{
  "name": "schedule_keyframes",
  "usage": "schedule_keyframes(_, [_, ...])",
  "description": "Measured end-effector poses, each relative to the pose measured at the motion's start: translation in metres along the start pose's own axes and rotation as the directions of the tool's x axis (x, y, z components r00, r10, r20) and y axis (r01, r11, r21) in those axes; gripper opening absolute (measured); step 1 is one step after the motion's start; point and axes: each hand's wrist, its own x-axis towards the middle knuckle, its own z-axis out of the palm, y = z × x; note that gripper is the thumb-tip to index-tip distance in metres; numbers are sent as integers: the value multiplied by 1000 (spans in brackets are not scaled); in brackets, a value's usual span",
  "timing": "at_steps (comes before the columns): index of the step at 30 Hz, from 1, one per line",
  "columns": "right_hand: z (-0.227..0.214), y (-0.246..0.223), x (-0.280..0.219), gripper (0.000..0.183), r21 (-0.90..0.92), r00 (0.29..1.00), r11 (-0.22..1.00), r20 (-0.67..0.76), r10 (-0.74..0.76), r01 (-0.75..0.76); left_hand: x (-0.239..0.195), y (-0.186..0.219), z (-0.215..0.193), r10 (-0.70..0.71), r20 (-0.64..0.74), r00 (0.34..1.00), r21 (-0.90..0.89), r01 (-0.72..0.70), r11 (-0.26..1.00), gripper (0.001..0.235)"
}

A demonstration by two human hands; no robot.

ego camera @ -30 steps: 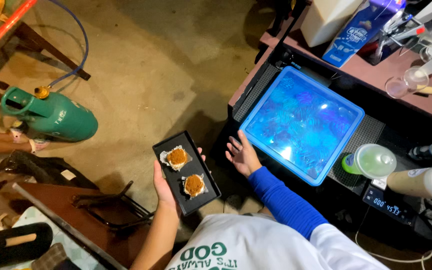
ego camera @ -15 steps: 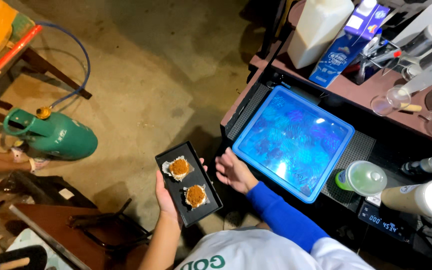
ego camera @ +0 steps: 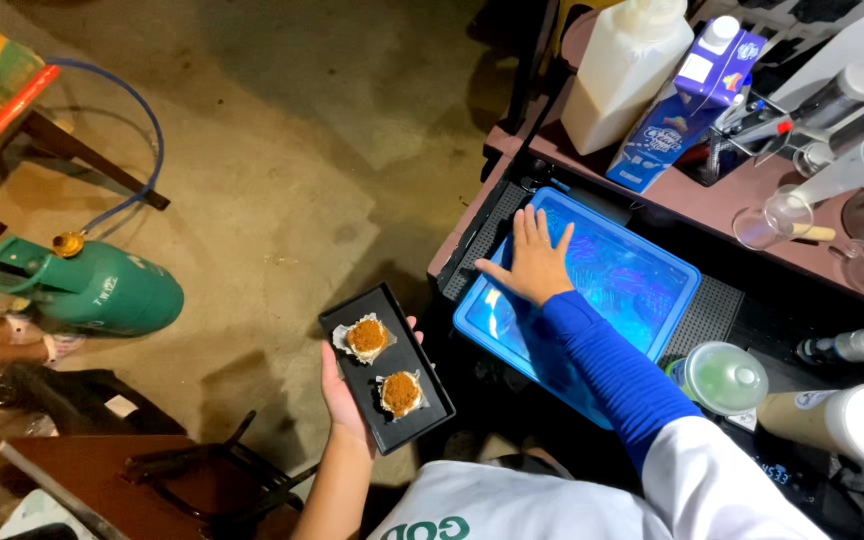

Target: The person prepares a tray with drinks and pastries, secures a lid onto a cup, and carries the tray to a table to serve it.

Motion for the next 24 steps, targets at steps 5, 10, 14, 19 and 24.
schedule_keyframes(5, [12, 6, -4, 123, -21, 997, 999, 59, 49, -48, 15, -6, -3, 17, 64, 998, -12, -17, 1000, 90])
schedule_keyframes(10, [4, 5, 2, 125, 11, 1000, 1000, -19, 19, -19, 26, -13, 0, 24, 8, 1000, -47, -24, 999, 91])
schedule_keyframes(14, [-8, 17, 7, 116, 89, 991, 991, 102, 88, -97, 25, -12, 2, -6, 27, 1000, -13, 6, 1000, 92])
schedule_keyframes(19, [-12, 42, 24, 118, 58, 996, 997, -71, 56, -52, 26, -6, 2, -18, 60, 998, -6, 18, 1000, 92])
schedule_keyframes(24, [6, 47, 28, 107, -111, 990, 993, -136, -43, 28, 25, 0, -1, -38, 93, 995, -18, 40, 999, 93])
